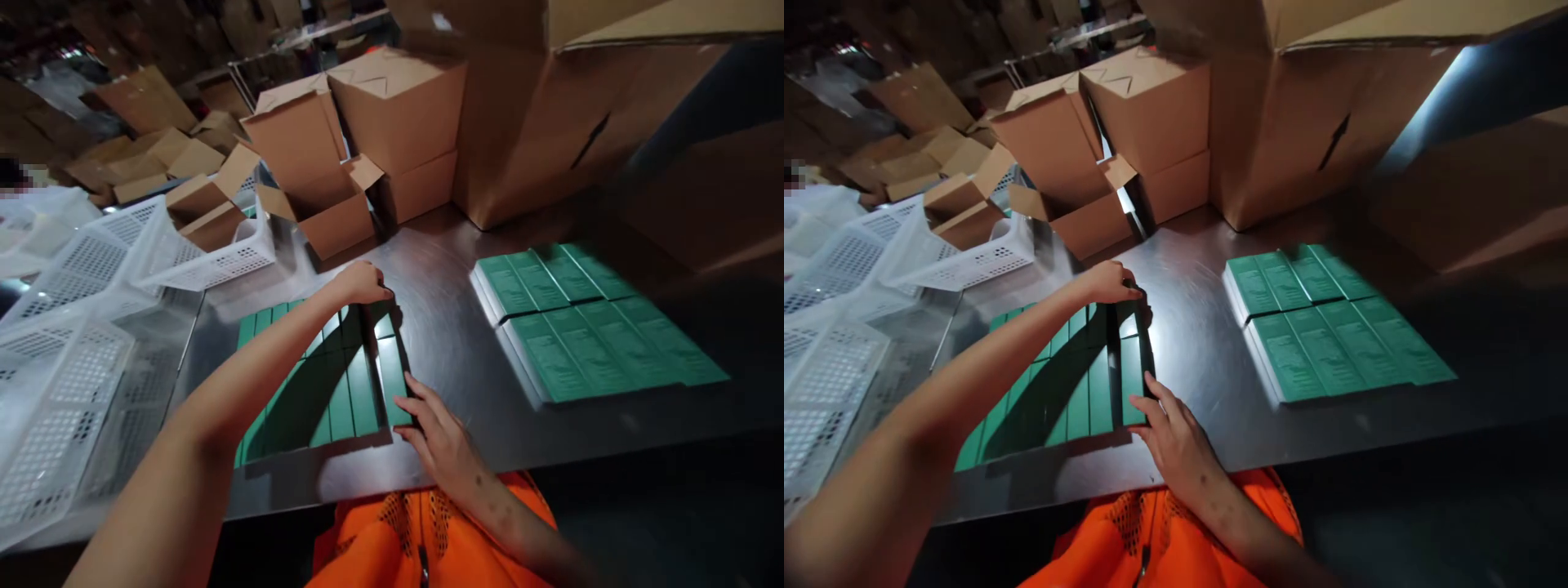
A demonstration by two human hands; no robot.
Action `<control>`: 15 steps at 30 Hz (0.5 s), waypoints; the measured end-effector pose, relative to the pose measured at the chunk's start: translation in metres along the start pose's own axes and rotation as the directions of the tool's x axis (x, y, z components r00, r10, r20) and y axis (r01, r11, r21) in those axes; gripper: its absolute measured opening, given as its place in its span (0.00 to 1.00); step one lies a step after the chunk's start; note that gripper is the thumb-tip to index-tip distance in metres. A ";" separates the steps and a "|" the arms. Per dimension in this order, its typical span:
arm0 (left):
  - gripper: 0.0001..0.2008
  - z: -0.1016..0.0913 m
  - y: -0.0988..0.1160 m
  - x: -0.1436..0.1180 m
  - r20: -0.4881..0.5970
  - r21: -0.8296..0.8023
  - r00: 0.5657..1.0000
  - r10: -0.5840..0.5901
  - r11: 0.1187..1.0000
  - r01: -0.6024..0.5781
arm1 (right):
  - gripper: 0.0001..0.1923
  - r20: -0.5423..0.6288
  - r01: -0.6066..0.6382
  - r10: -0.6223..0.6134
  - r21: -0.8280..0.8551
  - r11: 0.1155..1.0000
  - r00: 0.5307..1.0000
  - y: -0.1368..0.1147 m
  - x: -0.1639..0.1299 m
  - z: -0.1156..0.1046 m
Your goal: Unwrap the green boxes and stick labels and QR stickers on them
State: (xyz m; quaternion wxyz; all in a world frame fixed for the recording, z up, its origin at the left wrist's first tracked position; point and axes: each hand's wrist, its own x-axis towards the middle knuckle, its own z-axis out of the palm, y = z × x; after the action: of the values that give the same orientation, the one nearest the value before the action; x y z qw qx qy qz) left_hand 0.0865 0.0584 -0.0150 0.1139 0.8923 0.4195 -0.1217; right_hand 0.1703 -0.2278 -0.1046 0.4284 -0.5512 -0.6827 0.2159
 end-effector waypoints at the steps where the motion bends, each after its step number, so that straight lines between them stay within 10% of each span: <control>1: 0.19 0.002 -0.007 -0.007 -0.005 0.011 1.000 -0.023 1.000 0.023 | 0.18 0.033 -0.006 0.005 0.011 1.000 0.999 -0.003 0.004 0.005; 15: 0.31 0.010 -0.022 -0.023 -0.011 0.008 0.990 -0.138 0.990 0.138 | 0.28 0.085 -0.020 0.027 -0.088 0.996 0.996 -0.018 0.018 0.016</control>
State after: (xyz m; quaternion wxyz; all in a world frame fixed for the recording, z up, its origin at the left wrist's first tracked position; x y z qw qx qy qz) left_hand 0.0542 0.0523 -0.0200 0.0994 0.8623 0.4801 -0.1265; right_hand 0.1462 -0.2140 -0.0933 0.3716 -0.5675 -0.7027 0.2147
